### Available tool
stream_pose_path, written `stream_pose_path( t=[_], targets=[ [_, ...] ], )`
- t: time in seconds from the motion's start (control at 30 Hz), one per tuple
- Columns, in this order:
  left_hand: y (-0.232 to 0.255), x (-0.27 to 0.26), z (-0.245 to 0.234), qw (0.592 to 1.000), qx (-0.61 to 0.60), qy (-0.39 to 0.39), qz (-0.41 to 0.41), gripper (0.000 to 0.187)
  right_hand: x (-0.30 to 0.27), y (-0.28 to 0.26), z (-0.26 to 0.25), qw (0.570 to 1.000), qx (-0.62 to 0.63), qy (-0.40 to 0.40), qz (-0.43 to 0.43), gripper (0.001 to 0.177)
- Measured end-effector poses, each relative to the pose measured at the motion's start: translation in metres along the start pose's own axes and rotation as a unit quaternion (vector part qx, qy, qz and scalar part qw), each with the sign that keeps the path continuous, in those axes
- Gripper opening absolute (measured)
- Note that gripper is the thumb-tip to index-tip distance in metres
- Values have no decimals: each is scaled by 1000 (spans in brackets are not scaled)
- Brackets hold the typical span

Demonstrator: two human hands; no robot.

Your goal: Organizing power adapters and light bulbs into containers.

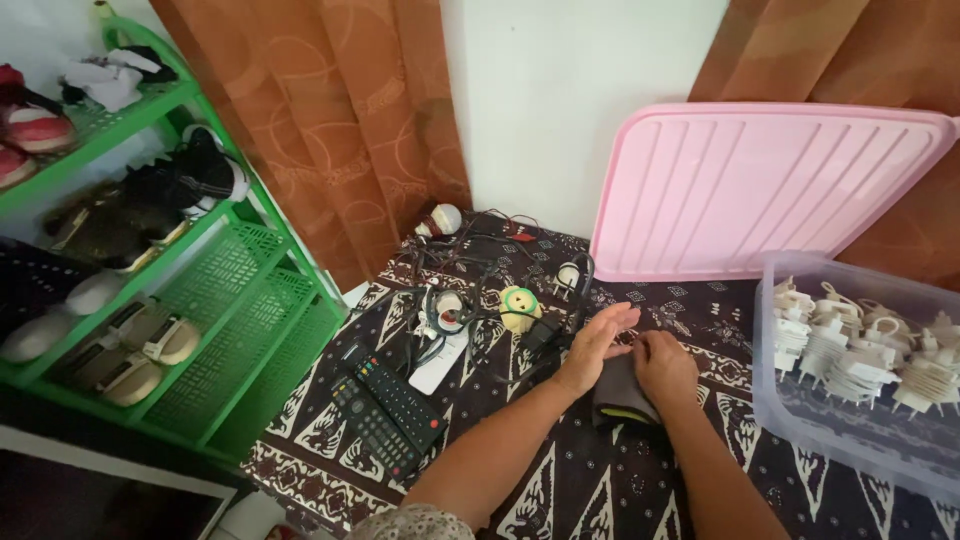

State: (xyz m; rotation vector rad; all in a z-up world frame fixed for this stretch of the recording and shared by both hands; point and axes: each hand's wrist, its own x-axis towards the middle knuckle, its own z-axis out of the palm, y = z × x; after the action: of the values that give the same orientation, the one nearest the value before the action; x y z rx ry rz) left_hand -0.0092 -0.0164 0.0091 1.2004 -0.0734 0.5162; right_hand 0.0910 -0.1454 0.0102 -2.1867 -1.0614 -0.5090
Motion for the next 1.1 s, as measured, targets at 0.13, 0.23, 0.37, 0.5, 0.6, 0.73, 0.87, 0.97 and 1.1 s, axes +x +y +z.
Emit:
stream_pose_path(
  t=[0.13, 0.23, 0.37, 0.5, 0.6, 0.73, 0.87, 0.97, 1.1],
  targets=[
    [31, 8, 7, 999, 17, 42, -15, 57, 0, 2, 2, 1000, -5, 1, 5, 13],
    [74, 12, 9, 997, 34, 55, -34, 49, 2, 0, 0, 1000, -3, -15, 17, 14],
    [107, 21, -13, 992, 96, 81, 6, 41, 2, 1, 1, 999, -13, -20, 31, 14],
    [162, 15, -46, 964, 231, 130, 20, 35, 1, -3, -2, 1000, 12, -6, 25, 14],
    [168, 17, -100, 945, 295, 135, 33, 33, 3, 0, 1, 999, -2, -21, 31, 13],
    [169, 10, -154, 930, 332, 158, 11, 30, 3, 2, 4, 1000, 2, -17, 22, 13],
    [159, 3, -198, 891, 422, 165, 27, 27, 3, -4, -3, 999, 8, -20, 37, 13],
    [181, -7, -190, 817, 552, 170, 13, 24, 4, -4, -2, 999, 0, -19, 39, 12],
    [192, -18, -194, 746, 639, 175, -66, 19, 3, -3, 0, 1000, 2, -5, 27, 11]
  ],
)
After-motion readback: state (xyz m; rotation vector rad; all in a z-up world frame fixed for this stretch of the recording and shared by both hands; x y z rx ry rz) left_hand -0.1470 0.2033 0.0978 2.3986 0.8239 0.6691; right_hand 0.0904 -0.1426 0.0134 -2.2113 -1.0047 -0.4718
